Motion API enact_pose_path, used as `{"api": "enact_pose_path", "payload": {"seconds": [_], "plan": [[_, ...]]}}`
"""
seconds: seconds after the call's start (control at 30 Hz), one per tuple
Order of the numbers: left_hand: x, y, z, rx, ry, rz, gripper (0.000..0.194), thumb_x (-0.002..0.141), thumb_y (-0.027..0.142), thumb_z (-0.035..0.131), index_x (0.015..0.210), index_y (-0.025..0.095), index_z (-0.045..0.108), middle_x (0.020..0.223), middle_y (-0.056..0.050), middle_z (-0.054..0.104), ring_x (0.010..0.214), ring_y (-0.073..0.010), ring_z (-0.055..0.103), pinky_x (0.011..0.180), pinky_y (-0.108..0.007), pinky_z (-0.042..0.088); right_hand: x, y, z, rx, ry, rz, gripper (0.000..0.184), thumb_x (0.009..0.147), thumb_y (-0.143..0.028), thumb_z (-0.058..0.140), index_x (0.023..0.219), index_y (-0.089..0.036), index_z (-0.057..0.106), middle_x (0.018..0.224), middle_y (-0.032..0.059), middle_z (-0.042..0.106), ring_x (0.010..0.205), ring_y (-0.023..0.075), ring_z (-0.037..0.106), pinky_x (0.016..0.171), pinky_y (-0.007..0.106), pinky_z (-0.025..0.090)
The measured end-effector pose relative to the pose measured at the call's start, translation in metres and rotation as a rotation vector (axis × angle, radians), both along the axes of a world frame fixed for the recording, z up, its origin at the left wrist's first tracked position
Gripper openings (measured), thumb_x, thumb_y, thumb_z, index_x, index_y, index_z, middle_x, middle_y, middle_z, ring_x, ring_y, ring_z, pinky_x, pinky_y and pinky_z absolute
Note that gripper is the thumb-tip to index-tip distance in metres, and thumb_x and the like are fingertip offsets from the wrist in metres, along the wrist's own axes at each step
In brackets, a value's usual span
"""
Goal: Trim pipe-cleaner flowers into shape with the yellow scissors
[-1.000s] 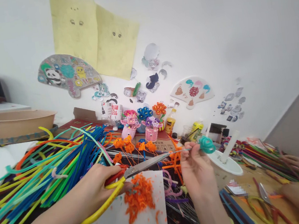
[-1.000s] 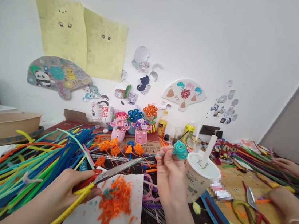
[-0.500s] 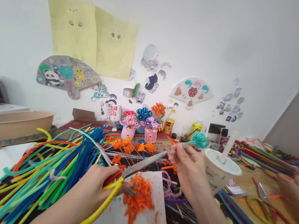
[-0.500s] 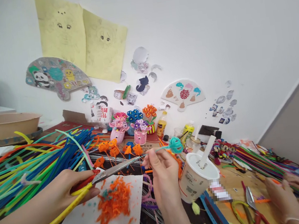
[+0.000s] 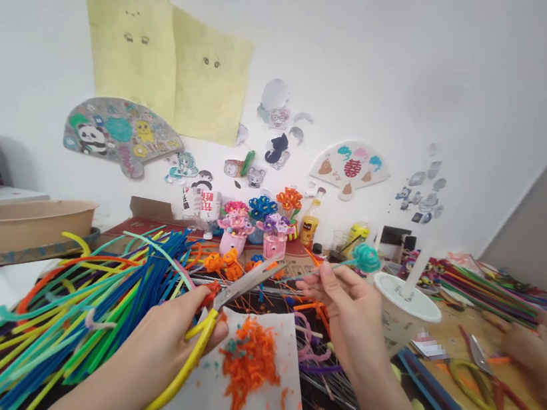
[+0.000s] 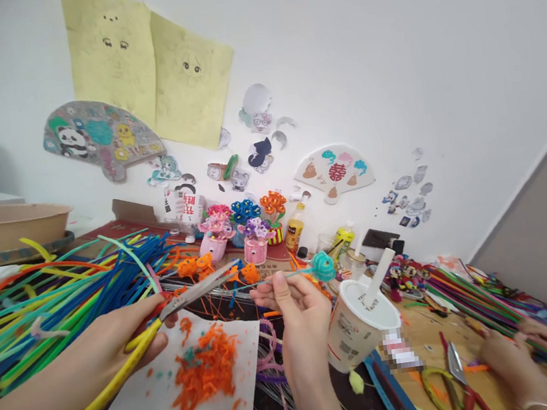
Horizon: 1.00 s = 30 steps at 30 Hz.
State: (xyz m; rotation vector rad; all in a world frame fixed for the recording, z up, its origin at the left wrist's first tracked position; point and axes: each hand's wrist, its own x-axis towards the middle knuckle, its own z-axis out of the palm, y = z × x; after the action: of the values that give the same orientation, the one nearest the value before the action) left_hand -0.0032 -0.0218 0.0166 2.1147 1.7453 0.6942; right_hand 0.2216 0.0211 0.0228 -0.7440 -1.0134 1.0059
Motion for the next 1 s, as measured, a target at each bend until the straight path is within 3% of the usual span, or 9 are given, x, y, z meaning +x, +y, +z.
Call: {"api": "enact_pose_path", "payload": {"seconds": [0.13,0.47,1.0], "plan": [[-0.002,0.001,-0.001,0.072,0.009,0.082,0.031,0.079,0.052,0.046,0.087,0.022,0.051,0.075,-0.002,0.061,0.068,-0.0199,0.057,0.060,-0.028,0.038,0.000,0.000,0.000,-0.014,-0.002,0.008,0.026,0.064,-0.037,0.080,0.068,-0.014,0.067,0.062,0.0025,0.071,0.058,0.0179,0.068,0.055,0.026,0.055],[0.001,0.005,-0.008,0.073,0.107,-0.056,0.032,0.081,0.053,0.051,0.082,0.021,0.054,0.082,-0.003,0.065,0.071,-0.0207,0.060,0.061,-0.027,0.035,-0.001,-0.002,0.000,-0.020,0.025,0.047,0.024,0.062,-0.033,0.081,0.068,-0.014,0.069,0.062,0.0034,0.071,0.056,0.0171,0.067,0.053,0.027,0.057],[-0.001,0.007,-0.013,0.113,0.109,-0.071,0.041,0.083,0.059,0.046,0.074,0.020,0.056,0.066,0.000,0.060,0.055,-0.0135,0.051,0.053,-0.024,0.028,0.001,0.000,0.004,-0.106,0.180,0.167,0.020,0.058,-0.028,0.085,0.063,-0.014,0.070,0.063,0.0032,0.072,0.057,0.0145,0.069,0.056,0.023,0.057]]}}
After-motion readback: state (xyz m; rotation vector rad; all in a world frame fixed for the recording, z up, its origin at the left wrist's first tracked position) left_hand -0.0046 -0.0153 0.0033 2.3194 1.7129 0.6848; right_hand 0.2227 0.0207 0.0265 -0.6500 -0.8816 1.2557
